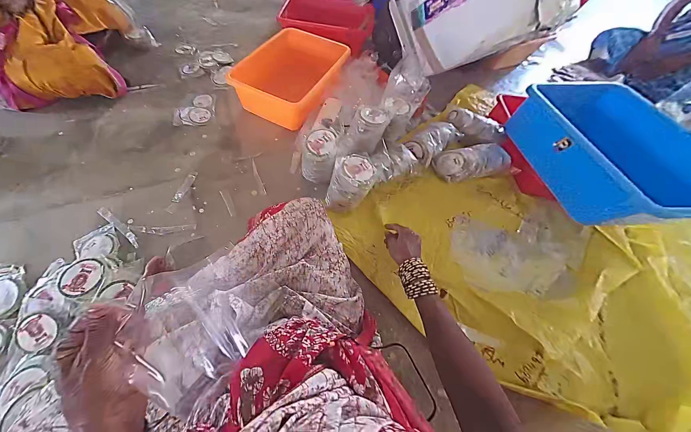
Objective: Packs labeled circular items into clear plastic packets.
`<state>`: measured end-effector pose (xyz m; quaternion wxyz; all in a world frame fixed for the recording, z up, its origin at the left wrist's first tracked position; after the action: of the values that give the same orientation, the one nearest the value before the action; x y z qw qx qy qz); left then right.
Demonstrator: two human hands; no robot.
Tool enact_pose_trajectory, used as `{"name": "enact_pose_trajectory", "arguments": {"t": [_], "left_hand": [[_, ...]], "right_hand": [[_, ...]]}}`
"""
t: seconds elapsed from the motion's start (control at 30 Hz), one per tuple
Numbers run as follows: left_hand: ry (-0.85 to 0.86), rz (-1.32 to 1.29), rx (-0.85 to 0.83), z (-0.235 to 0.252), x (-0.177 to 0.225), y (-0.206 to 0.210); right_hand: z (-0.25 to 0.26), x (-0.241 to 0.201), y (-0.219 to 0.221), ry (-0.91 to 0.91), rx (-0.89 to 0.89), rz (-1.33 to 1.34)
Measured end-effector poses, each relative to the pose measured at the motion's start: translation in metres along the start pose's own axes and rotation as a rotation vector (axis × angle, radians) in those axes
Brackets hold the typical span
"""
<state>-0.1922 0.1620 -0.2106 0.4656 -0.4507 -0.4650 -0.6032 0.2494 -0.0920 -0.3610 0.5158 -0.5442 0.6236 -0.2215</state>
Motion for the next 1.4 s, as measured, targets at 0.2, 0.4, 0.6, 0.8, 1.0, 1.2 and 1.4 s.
{"name": "enact_pose_trajectory", "arguments": {"t": [0.2,0.4,0.6,0.8,1.0,1.2,1.4], "left_hand": [[0.328,0.122,-0.439,-0.005,0.020,0.023],[0.535,0.122,-0.627,-0.015,0.039,0.077],[0.454,0.095,-0.506,0.001,0.048,0.051],[0.557,0.233,-0.339,0.007,0.040,0.029],[0.757,0.351,-0.509,0.011,0.062,0.028],[0.859,0.405,-0.749,0.019,0.085,0.010],[0.478,0.382,-1.111,0.022,0.052,-0.001]], "right_hand": [[-0.089,-0.105,-0.049,-0.554,-0.060,0.494],[-0.224,-0.226,-0.028,-1.428,-0.368,0.609],[-0.213,-0.248,-0.036,-1.287,-0.203,0.819],[-0.235,-0.270,-0.031,-1.442,-0.198,0.681],[-0.270,-0.300,-0.049,-1.748,0.080,0.325],[-0.261,-0.305,-0.057,-1.719,0.089,0.125],[-0.284,-0.296,-0.077,-1.859,0.324,0.213]]}}
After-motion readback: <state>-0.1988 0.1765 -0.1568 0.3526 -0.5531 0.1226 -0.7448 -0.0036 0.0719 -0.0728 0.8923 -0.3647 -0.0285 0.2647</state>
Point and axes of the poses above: each hand's wrist, its own z-axis towards the middle knuckle, its own y-axis out of the palm, x = y × z, the point moved 4 cm from there along z, towards the middle knuckle, and after that the axes turned 5 degrees about y, right-handed, at the moved point
